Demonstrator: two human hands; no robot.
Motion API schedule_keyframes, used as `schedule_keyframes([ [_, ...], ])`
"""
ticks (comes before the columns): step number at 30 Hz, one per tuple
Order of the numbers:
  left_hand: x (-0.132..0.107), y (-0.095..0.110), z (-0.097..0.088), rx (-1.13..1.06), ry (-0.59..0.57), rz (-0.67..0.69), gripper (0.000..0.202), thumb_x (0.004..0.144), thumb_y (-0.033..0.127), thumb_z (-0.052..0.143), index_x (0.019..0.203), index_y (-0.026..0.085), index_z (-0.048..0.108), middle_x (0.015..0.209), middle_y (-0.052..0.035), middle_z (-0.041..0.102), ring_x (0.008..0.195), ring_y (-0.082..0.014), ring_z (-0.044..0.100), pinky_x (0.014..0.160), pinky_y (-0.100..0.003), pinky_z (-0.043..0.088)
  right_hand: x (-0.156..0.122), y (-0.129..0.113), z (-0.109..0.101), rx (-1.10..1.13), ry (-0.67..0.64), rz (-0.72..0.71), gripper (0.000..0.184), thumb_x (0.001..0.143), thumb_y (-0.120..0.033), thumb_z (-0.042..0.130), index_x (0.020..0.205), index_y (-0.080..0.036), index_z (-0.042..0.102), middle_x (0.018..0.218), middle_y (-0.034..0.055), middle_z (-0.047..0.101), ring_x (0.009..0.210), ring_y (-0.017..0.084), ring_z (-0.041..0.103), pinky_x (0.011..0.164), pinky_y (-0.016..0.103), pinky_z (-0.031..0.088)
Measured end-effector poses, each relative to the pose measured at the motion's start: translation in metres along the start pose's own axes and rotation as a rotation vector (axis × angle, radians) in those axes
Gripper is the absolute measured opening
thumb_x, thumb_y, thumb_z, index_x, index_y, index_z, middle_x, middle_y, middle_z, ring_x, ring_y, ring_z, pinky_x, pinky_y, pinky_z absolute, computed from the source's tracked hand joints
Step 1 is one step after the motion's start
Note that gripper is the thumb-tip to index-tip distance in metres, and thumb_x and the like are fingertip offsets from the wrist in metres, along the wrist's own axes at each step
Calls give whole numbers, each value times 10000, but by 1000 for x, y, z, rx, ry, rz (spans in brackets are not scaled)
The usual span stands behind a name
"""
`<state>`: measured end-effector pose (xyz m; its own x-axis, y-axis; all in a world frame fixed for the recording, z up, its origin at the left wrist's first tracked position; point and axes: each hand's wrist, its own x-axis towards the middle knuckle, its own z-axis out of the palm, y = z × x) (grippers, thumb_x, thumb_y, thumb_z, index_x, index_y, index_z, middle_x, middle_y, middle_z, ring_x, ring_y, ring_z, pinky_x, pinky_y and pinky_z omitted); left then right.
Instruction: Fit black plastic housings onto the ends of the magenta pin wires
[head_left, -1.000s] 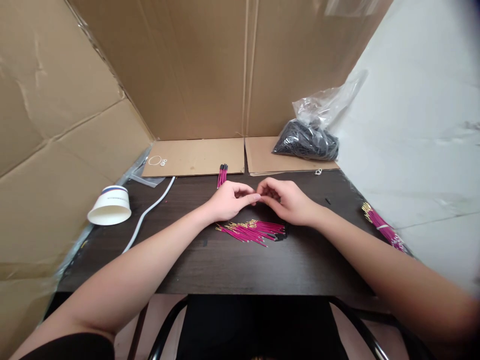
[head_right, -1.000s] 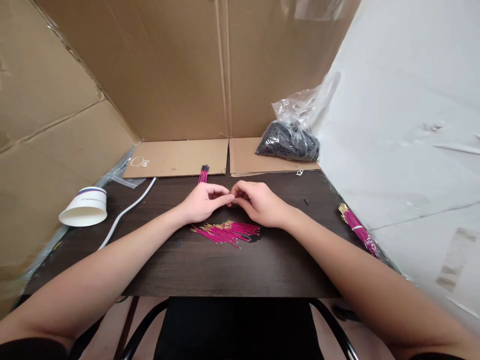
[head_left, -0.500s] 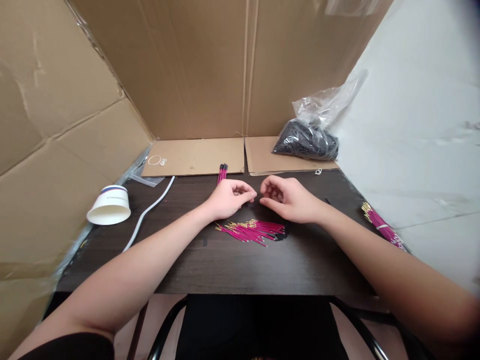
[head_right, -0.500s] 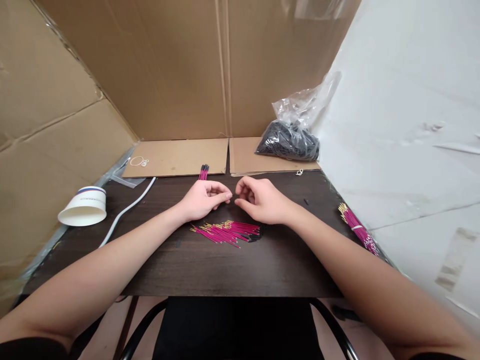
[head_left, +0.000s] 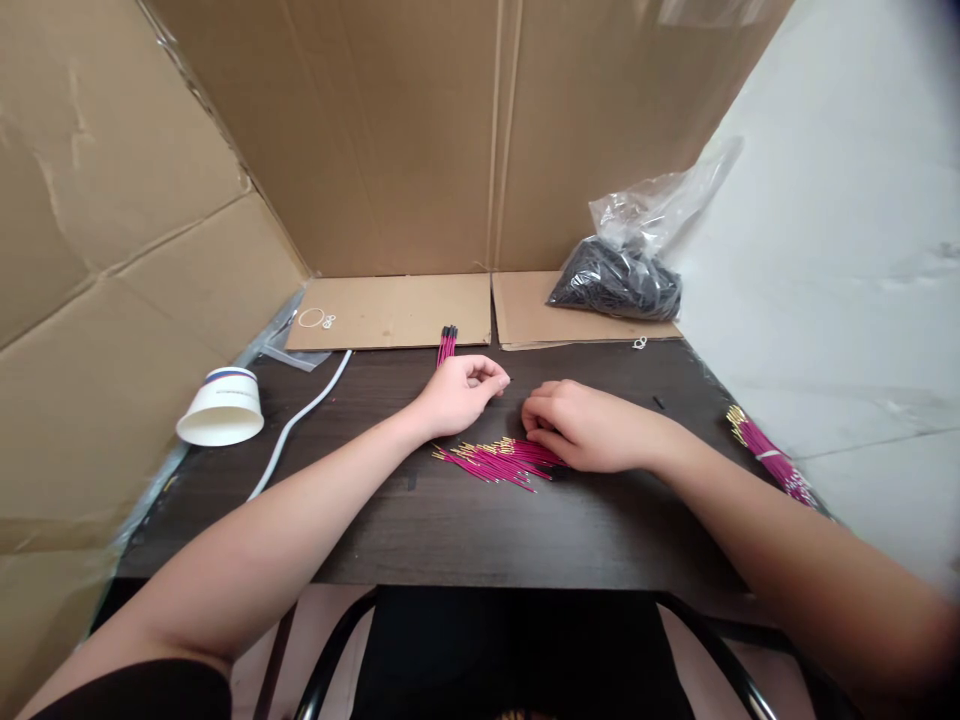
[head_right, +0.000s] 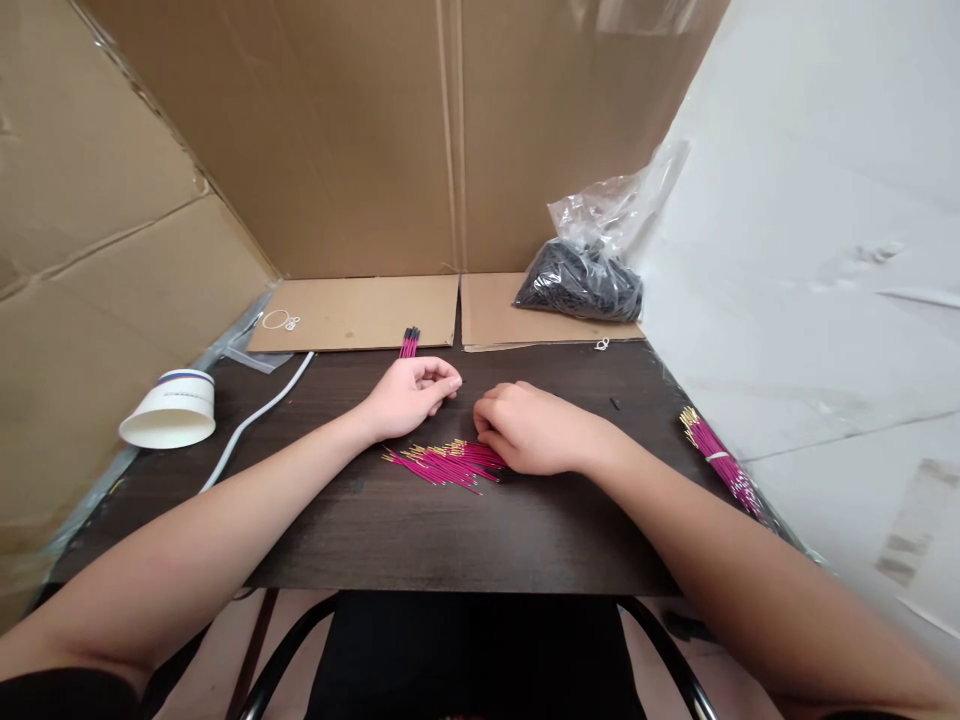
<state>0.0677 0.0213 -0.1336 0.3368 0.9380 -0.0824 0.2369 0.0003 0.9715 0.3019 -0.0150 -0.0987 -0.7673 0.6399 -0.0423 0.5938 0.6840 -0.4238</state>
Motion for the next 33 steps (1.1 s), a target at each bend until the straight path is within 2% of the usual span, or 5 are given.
schedule_keyframes([
  [10, 1, -1, 1, 20, -1, -2, 87, 999, 137, 725, 915, 127, 742, 759, -3, 709, 589, -85, 530, 648, -254, 472, -1, -5, 0, -7, -24, -6, 117, 1004, -131, 620, 904, -184, 652, 934, 69, 699, 830, 202, 613, 774, 330, 419],
  [21, 1, 1, 1, -6, 21, -32, 96, 1019, 108, 693, 926, 129, 700, 766, 9, 681, 535, -70, 524, 541, -228, 424, -1, -12, 8, -258, 24, -12, 178, 1084, -171, 538, 917, -188, 596, 912, 103, 682, 796, 222, 562, 817, 389, 409],
  [27, 2, -1, 2, -21, 64, -36, 102, 1049, 131, 671, 950, 156, 664, 753, 25, 659, 484, -61, 516, 503, -219, 403, 4, 3, 1, 60, 280, -53, 131, 1070, -125, 491, 1011, -204, 577, 949, 64, 701, 803, 191, 586, 775, 345, 461],
  [31, -1, 3, 2, -20, 70, -71, 119, 1077, 154, 648, 960, 174, 654, 648, 53, 599, 454, -65, 473, 503, -215, 396, 11, 20, 5, 268, 497, -14, 109, 1040, -179, 597, 1136, -207, 641, 984, 56, 748, 826, 183, 662, 770, 333, 527],
  [33, -1, 5, 2, -17, 71, -86, 129, 1083, 159, 643, 955, 178, 649, 640, 53, 593, 449, -65, 466, 499, -215, 392, 13, 27, 7, 281, 552, 9, 120, 1025, -195, 627, 1135, -201, 676, 965, 53, 758, 788, 175, 663, 745, 330, 532],
])
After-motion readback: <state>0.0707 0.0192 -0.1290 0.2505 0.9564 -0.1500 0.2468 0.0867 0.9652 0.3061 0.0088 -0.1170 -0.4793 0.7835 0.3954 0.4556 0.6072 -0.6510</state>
